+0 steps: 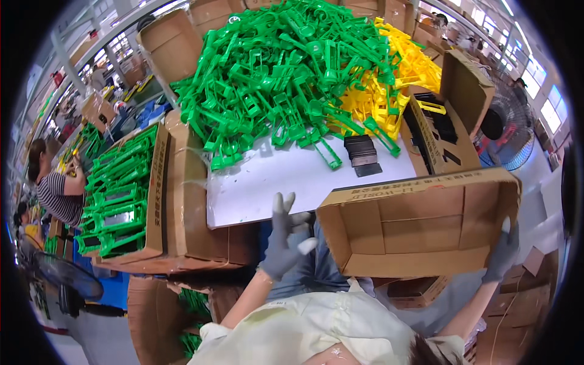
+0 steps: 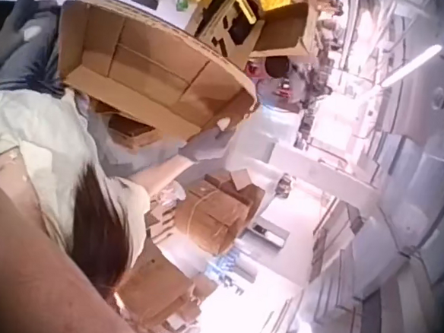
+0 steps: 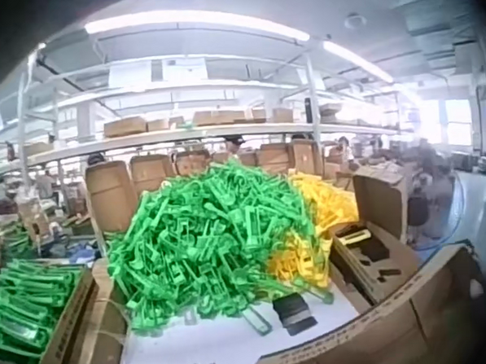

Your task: Assembling plastic components by attaching foam strips to green housings.

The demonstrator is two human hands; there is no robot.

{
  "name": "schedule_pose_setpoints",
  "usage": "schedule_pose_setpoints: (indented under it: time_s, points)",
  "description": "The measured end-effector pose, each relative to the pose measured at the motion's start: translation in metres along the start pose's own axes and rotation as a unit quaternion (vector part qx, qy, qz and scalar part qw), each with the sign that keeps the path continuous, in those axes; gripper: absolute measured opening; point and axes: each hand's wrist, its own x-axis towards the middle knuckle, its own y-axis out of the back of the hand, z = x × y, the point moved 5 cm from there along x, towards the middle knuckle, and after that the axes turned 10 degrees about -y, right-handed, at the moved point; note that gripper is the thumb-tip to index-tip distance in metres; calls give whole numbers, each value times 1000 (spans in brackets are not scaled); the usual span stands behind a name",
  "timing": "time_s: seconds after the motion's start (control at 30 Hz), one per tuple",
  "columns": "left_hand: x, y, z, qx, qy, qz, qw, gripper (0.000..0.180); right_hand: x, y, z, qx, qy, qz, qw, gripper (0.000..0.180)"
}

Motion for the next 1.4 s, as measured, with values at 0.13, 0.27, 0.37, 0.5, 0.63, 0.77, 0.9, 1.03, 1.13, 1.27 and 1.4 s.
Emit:
schedule_pose_setpoints:
  time_s: [0.13, 0.27, 0.37, 0.5, 0.63, 0.77, 0.9, 1.03, 1.13, 1.27, 1.4]
  points:
    - [7, 18, 26, 183, -70, -8, 981, 105, 22, -31, -63, 100, 19, -107, 989, 37]
    - [-16, 53, 24, 39, 100, 145, 984, 89, 4, -61, -120, 82, 20, -182, 980, 29]
    - [-38, 89, 27, 86, 134, 182, 970, 63, -53, -112, -104, -113, 81, -272, 952, 25]
    - [-91, 148, 10, 102, 230, 179, 951, 58, -161, -179, -51, 31, 52, -443, 894, 30]
    - [-97, 173, 4, 187, 319, 131, 920, 57, -168, -203, -69, -93, 69, -489, 864, 35]
    - [-24, 187, 31, 418, 166, 214, 867, 59, -85, -264, -145, 86, 111, -431, 891, 52]
    - [117, 174, 44, 421, 40, 146, 894, 61, 25, -342, -250, 188, 241, -388, 869, 76]
    - [240, 193, 10, 606, -105, 48, 787, 70, 117, -420, -345, 147, 229, -278, 921, 89]
    - [309, 198, -10, 673, -117, 26, 730, 78, 152, -457, -384, 34, 175, -256, 950, 97]
    - [362, 188, -40, 723, -57, -11, 689, 92, 169, -491, -409, -153, 238, -196, 939, 103]
    - [378, 187, -59, 767, -34, -31, 640, 98, 184, -508, -415, -214, 226, -173, 935, 108]
